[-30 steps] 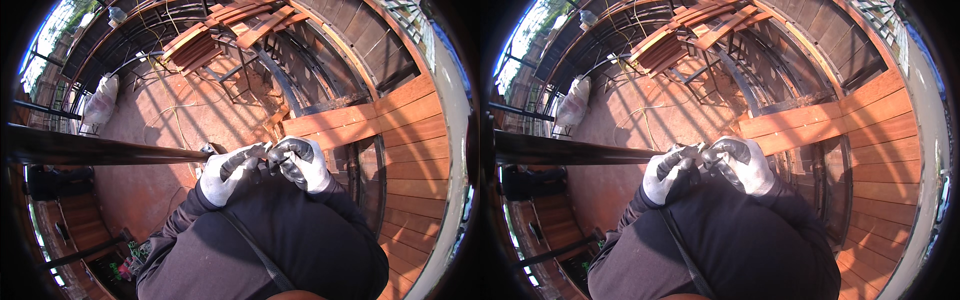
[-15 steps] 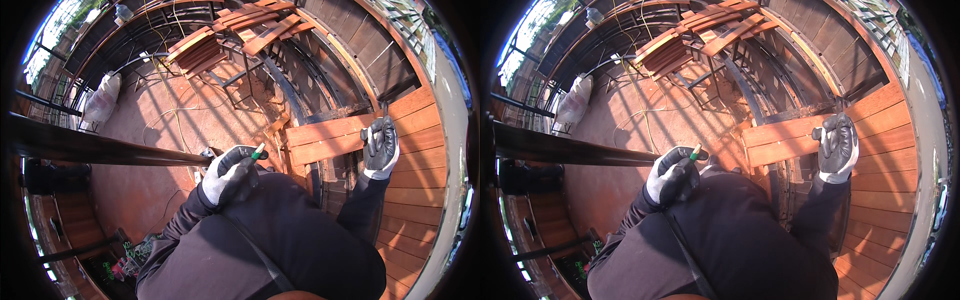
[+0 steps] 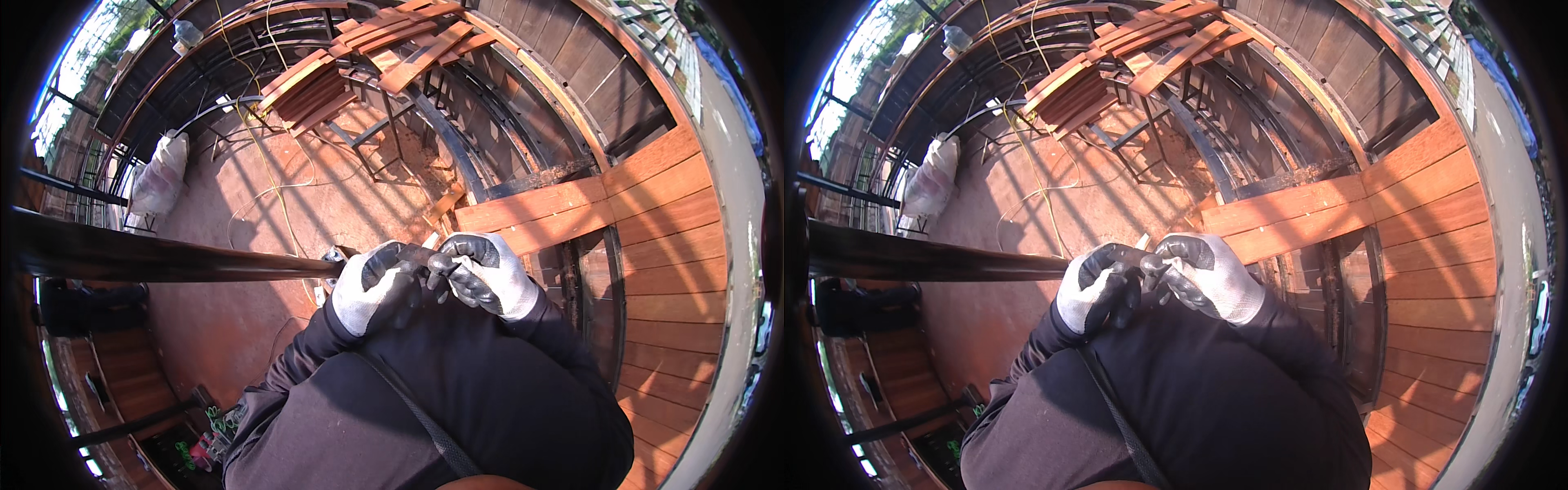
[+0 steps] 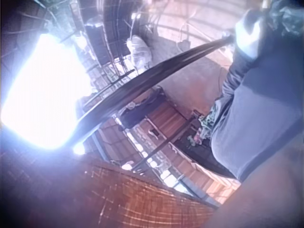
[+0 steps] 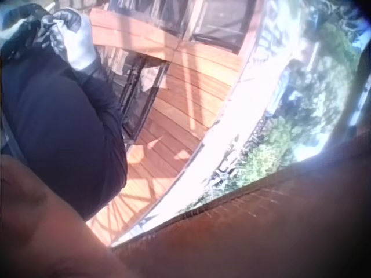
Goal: The person holds a small green tool and repeatedly rubs it against a dark metal rod. The person manipulates the tool with both hands, adjusting its position and angle while continuing the rubbing motion. The task appears to be sharpening or filing the tool.
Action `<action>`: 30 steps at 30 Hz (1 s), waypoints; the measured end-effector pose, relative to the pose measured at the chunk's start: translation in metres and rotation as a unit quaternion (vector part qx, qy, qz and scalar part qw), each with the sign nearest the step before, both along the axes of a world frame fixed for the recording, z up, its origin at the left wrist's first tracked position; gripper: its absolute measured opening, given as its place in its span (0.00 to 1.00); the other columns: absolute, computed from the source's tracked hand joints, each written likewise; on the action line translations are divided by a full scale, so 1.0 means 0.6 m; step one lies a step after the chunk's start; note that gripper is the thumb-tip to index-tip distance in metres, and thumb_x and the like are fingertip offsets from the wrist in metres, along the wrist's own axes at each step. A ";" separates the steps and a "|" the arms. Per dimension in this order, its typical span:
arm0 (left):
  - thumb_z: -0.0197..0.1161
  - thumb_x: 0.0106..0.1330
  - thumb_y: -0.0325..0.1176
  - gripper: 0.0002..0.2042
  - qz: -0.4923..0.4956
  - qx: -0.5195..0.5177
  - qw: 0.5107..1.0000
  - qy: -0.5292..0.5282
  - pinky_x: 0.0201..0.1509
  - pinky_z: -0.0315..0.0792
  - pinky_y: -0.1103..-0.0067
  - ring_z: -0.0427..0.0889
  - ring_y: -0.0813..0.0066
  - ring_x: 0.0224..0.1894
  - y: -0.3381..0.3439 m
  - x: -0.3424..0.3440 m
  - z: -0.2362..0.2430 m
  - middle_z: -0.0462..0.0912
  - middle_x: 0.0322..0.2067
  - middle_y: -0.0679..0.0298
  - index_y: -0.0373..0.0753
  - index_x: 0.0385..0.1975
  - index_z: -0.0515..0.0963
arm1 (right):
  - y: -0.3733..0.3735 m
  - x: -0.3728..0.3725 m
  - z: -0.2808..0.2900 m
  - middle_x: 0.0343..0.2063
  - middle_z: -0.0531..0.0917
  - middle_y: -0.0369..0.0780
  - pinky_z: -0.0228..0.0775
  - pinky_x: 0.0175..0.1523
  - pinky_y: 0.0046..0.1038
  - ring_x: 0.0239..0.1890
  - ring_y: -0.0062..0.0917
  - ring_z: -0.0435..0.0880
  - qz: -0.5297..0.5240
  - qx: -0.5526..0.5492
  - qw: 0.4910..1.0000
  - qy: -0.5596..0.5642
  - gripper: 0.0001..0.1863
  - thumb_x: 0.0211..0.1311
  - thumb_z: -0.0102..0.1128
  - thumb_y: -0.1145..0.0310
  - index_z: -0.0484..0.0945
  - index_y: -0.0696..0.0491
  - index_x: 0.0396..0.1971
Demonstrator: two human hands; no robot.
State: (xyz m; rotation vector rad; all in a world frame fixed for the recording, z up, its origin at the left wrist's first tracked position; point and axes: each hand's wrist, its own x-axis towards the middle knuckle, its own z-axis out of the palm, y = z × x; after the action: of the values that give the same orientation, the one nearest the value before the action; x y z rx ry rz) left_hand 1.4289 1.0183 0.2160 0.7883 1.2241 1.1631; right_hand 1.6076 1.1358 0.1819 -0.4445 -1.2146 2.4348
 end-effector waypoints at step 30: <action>0.50 0.68 0.24 0.22 -0.010 0.057 0.998 0.004 0.44 0.72 0.83 0.79 0.81 0.38 0.013 -0.004 -0.034 0.81 0.44 0.61 0.34 0.63 0.66 | 0.051 0.040 -0.031 0.33 0.83 0.44 0.65 0.22 0.14 0.25 0.18 0.82 -0.112 0.072 0.989 0.057 0.15 0.67 0.59 0.61 0.76 0.60 0.39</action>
State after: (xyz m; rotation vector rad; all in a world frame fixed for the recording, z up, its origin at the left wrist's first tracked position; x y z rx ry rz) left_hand 1.4266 1.0263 0.1955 0.8885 1.1615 1.2222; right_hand 1.6313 1.1665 0.1634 -0.3730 -1.2122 2.1381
